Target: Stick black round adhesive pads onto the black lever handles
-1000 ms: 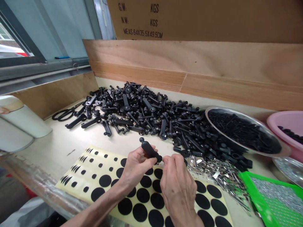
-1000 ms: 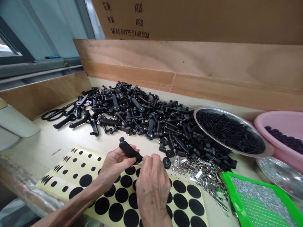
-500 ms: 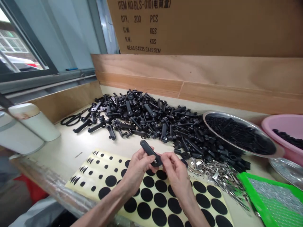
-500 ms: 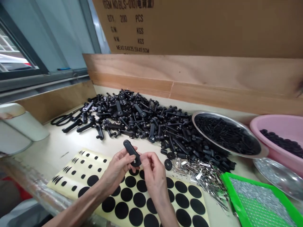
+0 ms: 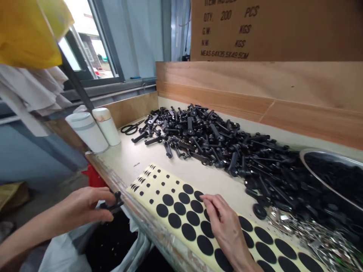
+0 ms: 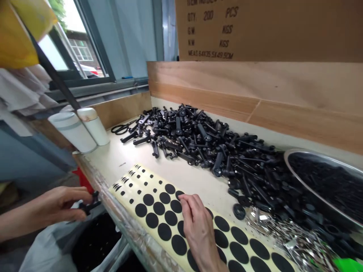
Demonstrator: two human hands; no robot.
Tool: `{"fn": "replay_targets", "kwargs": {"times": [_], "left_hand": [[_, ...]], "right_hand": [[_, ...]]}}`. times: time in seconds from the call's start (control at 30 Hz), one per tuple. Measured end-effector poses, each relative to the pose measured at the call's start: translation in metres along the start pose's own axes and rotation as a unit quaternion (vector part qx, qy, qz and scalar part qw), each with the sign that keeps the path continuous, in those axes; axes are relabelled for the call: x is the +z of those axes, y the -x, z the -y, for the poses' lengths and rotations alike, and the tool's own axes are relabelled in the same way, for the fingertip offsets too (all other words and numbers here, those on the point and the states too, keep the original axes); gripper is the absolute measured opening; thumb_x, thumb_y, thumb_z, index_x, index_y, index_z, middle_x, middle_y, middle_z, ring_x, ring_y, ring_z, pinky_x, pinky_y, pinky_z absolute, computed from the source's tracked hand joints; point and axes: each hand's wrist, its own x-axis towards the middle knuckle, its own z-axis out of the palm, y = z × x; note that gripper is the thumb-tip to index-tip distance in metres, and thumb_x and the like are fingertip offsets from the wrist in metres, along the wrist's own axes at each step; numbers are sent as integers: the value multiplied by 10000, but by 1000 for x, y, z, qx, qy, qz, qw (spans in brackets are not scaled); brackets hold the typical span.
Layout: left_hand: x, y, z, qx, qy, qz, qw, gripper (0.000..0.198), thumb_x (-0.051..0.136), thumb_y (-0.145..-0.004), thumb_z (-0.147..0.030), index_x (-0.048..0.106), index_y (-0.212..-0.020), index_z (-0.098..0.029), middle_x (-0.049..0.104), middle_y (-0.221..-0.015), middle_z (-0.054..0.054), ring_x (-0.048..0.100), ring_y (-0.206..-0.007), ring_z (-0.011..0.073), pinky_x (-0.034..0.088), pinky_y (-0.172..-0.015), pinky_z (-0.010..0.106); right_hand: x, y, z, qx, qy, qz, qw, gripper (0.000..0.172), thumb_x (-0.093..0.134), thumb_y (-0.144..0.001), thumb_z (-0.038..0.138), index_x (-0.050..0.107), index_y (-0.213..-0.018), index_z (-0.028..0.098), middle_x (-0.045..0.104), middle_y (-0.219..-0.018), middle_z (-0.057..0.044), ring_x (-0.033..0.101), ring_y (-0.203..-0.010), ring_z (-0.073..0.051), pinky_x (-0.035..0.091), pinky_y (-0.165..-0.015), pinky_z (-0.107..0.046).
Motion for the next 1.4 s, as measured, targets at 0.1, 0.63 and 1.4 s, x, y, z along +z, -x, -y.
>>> {"fn": "replay_targets", "kwargs": {"times": [0.1, 0.63, 1.4], "left_hand": [[27, -2, 8, 44, -107, 18, 993, 217, 567, -872, -376, 734, -872, -237, 688, -800, 23, 605, -683, 153, 436, -627, 210], [130, -35, -21, 247, -214, -67, 943, 219, 559, -899, -365, 591, -1096, -274, 594, -1098, 47, 489, -939, 233, 332, -805, 400], [100, -38, -42, 170, -23, -14, 985, 221, 592, -871, -267, 592, -1089, -231, 679, -992, 40, 542, -966, 222, 380, -861, 369]], "right_hand": [[26, -1, 22, -68, 65, 54, 994, 266, 356, -984, 294, 617, -956, 249, 613, -882, -34, 613, -797, -180, 483, -697, -292], [85, -5, 34, -68, 165, 13, 984, 115, 506, -900, 278, 553, -804, 237, 590, -813, -17, 596, -721, -185, 453, -643, -306], [50, -13, 47, 12, -116, 109, 987, 146, 514, -838, 257, 580, -716, 211, 578, -843, -17, 574, -781, -170, 459, -693, -286]]}}
